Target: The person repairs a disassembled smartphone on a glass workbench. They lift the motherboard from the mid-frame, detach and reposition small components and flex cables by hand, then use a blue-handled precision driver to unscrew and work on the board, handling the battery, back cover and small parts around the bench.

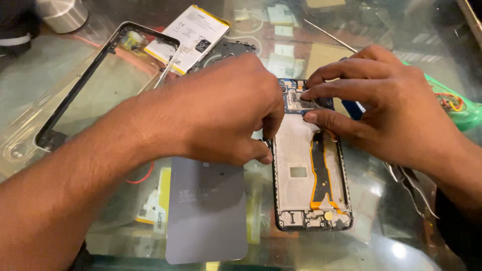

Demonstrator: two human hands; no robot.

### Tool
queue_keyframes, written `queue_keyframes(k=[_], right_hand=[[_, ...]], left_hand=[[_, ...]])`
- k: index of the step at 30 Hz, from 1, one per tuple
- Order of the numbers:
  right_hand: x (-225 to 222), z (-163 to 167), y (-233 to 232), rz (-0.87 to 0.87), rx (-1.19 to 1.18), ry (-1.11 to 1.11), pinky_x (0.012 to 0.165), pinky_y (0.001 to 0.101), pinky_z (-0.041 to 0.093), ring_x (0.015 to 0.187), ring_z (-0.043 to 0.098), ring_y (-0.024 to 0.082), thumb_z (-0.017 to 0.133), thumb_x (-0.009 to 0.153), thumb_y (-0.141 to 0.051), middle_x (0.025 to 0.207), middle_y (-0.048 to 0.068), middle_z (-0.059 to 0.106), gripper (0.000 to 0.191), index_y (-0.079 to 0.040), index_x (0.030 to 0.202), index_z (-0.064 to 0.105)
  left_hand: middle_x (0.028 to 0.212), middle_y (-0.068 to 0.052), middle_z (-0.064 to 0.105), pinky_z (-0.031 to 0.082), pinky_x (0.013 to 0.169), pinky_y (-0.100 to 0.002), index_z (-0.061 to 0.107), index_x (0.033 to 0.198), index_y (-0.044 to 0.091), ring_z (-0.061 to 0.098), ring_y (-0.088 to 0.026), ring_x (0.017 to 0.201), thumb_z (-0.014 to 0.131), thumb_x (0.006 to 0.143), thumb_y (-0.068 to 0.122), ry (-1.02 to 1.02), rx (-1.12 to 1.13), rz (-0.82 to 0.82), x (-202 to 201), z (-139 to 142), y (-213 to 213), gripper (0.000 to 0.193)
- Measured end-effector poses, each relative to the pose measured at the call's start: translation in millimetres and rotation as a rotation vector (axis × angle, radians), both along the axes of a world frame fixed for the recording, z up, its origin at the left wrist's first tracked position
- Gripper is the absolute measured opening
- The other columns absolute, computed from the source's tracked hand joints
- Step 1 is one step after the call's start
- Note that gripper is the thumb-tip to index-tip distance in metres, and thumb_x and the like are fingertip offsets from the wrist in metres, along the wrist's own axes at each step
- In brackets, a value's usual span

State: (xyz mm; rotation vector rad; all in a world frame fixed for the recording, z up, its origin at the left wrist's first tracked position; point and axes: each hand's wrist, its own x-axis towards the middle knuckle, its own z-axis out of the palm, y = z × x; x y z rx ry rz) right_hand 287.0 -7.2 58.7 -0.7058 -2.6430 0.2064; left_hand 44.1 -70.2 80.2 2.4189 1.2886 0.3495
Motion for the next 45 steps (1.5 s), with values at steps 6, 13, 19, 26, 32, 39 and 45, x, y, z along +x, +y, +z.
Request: queue_keyframes(k=[6, 13, 19, 26, 32, 39, 45], right_hand=[[1, -3, 2, 0.016, 0.038, 0.004, 0.082, 0.0386, 0.054, 0.105, 0.063, 0.026, 0.084, 0.081, -0.025, 0.114, 0.002, 0.075, 0.028, -0.013, 0.107, 0.079], [-3, 7, -3, 0.044, 0.032, 0.057, 0.078, 0.039, 0.053, 0.098, 0.063, 0.027, 0.083, 0.083, -0.019, 0.111, 0.004, 0.075, 0.024, -0.01, 0.104, 0.078], [-3, 27, -20, -0.001, 0.144, 0.129, 0.076, 0.0372, 0.053, 0.088, 0.068, 0.03, 0.078, 0.087, -0.001, 0.102, 0.014, 0.074, 0.016, 0.001, 0.103, 0.075], [13, 27, -65, -0.265, -0.409, 0.413, 0.083, 0.0283, 0.058, 0.09, 0.073, 0.015, 0.067, 0.092, 0.003, 0.097, 0.011, 0.076, 0.02, 0.0, 0.11, 0.072], [28, 7, -111, -0.446, -0.596, 0.639, 0.089, 0.0289, 0.06, 0.096, 0.073, 0.016, 0.071, 0.085, 0.006, 0.102, 0.013, 0.076, 0.033, 0.0, 0.117, 0.07], [45, -11, -140, -0.541, -0.487, 0.606, 0.084, 0.0299, 0.061, 0.093, 0.075, 0.019, 0.075, 0.083, 0.008, 0.107, 0.017, 0.077, 0.027, 0.003, 0.11, 0.072], [41, -21, -152, -0.687, -0.491, 0.989, 0.094, 0.0275, 0.061, 0.1, 0.073, 0.016, 0.073, 0.093, 0.006, 0.11, 0.013, 0.074, 0.022, -0.002, 0.112, 0.069]], left_hand=[[0.073, -0.008, 0.074, 0.056, 0.067, -0.04, 0.077, 0.078, 0.01, 0.073, -0.027, 0.074, 0.083, 0.066, 0.024, 0.137, -0.112, 0.067, 3, 6, -2, 0.019], [0.065, -0.011, 0.07, 0.055, 0.062, -0.04, 0.076, 0.072, 0.006, 0.068, -0.031, 0.062, 0.074, 0.07, 0.014, 0.006, 0.184, -0.088, 3, 5, -3, 0.008], [0.077, -0.001, 0.074, 0.055, 0.063, -0.027, 0.076, 0.093, 0.006, 0.069, -0.009, 0.065, 0.072, 0.088, 0.013, -0.558, 0.148, 0.061, 19, -7, -13, 0.01], [0.09, 0.0, 0.077, 0.061, 0.075, -0.021, 0.075, 0.103, 0.004, 0.07, -0.002, 0.082, 0.073, 0.087, 0.004, -0.895, -0.166, 0.018, 38, -12, -24, 0.016], [0.082, -0.002, 0.077, 0.061, 0.07, -0.02, 0.059, 0.107, 0.005, 0.07, -0.002, 0.077, 0.076, 0.085, 0.004, -0.995, -0.45, -0.005, 43, -7, -35, 0.028], [0.076, -0.001, 0.075, 0.055, 0.059, -0.02, 0.058, 0.101, 0.006, 0.067, 0.0, 0.068, 0.077, 0.083, 0.005, -0.937, -0.4, -0.068, 50, -13, -43, 0.027], [0.077, -0.001, 0.071, 0.056, 0.063, -0.025, 0.071, 0.087, 0.005, 0.069, -0.009, 0.068, 0.079, 0.081, 0.006, -0.738, 0.027, -0.192, 43, -26, -31, 0.01]])
